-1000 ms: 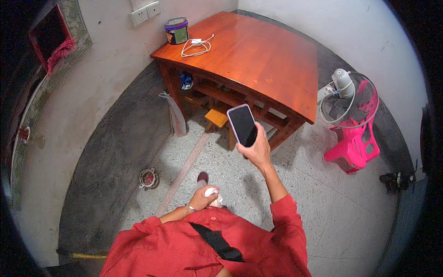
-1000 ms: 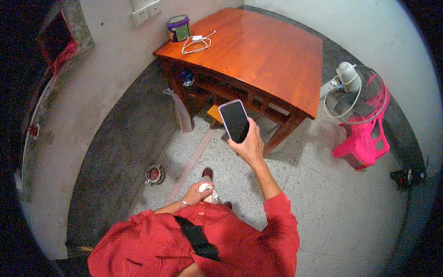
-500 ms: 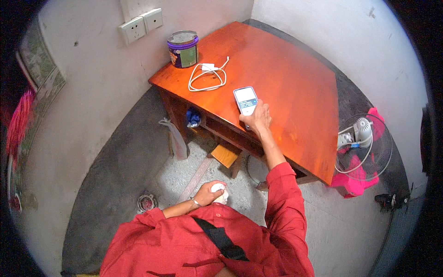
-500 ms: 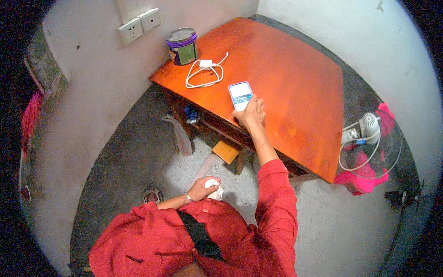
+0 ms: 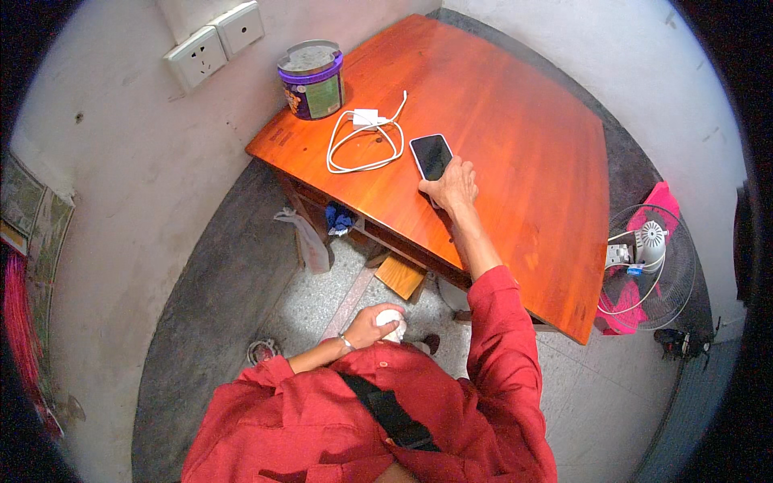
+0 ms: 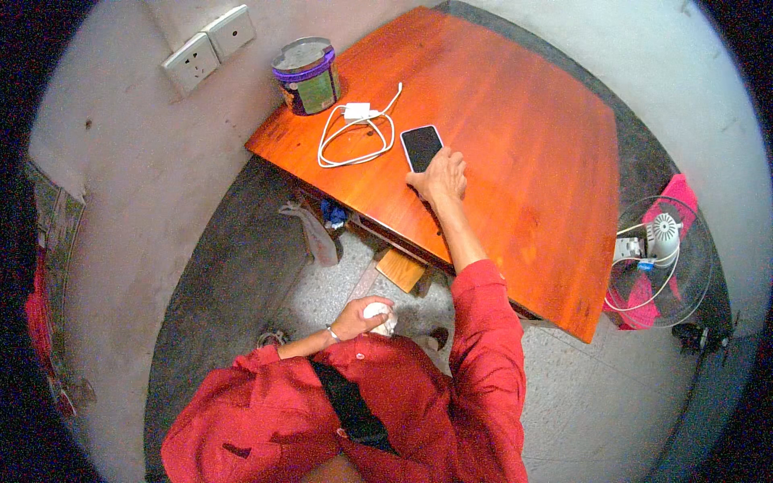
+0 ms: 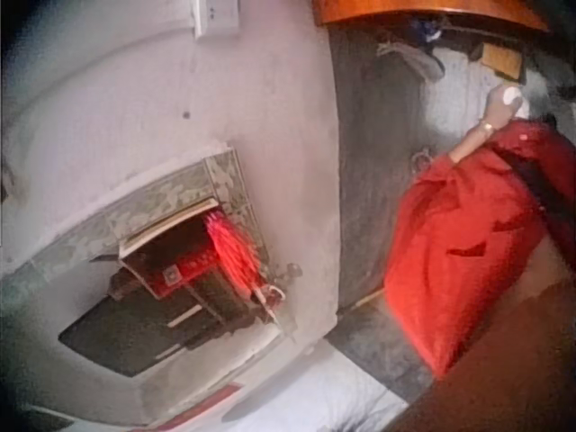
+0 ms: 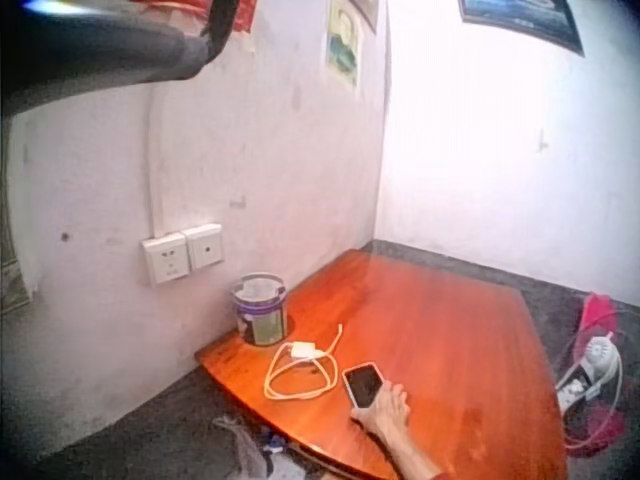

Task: The person wipes the surface of a wooden table with a white cloth. They move the cloth across the table in circular and back-and-forth motions, covering the entire surface area. A smartphone and a charging cable are visible on the table during the process.

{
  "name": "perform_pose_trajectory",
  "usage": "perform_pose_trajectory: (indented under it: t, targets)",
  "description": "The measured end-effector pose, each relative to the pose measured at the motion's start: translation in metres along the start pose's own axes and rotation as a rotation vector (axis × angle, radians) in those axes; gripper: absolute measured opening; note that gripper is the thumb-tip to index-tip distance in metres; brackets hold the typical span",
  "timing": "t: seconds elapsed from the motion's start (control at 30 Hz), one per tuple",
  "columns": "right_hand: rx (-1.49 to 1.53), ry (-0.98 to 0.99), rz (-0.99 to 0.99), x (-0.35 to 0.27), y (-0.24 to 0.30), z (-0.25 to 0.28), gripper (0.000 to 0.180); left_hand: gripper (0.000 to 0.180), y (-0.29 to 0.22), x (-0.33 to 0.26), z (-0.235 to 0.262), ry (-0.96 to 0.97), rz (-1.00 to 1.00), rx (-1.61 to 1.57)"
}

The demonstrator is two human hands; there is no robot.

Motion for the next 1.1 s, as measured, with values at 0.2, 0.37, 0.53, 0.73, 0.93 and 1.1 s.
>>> perform_pose_trajectory:
  t: [0.2, 0.37, 0.53, 0.73, 0.93, 1.1]
  targets:
    - [-0.024, -0.057, 0.081, 0.012, -0.005, -0.009, 0.071, 0.025, -0.003, 0.014, 0.003, -0.058, -0.121, -0.097]
    - [-0.024, -0.072, 0.076, 0.012, -0.009, -0.01, 0.073, 0.027, -0.033, 0.026, -0.009, -0.033, -0.151, -0.031]
    - [-0.018, -0.052, 0.101, 0.014, -0.017, -0.009, 0.075, 0.028, -0.068, 0.041, -0.034, 0.075, -0.201, -0.008]
    - [0.724, 0.141, 0.381, -0.036, -0.047, 0.003, 0.073, 0.036, -0.125, 0.05, -0.06, 0.161, -0.202, -0.252]
    - [1.417, 0.648, 0.558, -0.149, -0.136, 0.024, 0.059, 0.053, -0.166, 0.064, -0.083, 0.167, -0.407, -0.614]
    - [1.235, 0.385, 0.243, -0.176, -0.189, 0.048, 0.025, 0.058, -0.192, 0.088, -0.139, 0.395, -0.399, -0.586]
Point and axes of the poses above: each hand's wrist, its own x-axis towards the middle knuckle, its own z-axis out of the back of the hand, y = z × x, the point moved 5 cm from there along x, towards the middle knuckle, and after that the axes turned 7 degrees about -x, right-handed, at the moved point
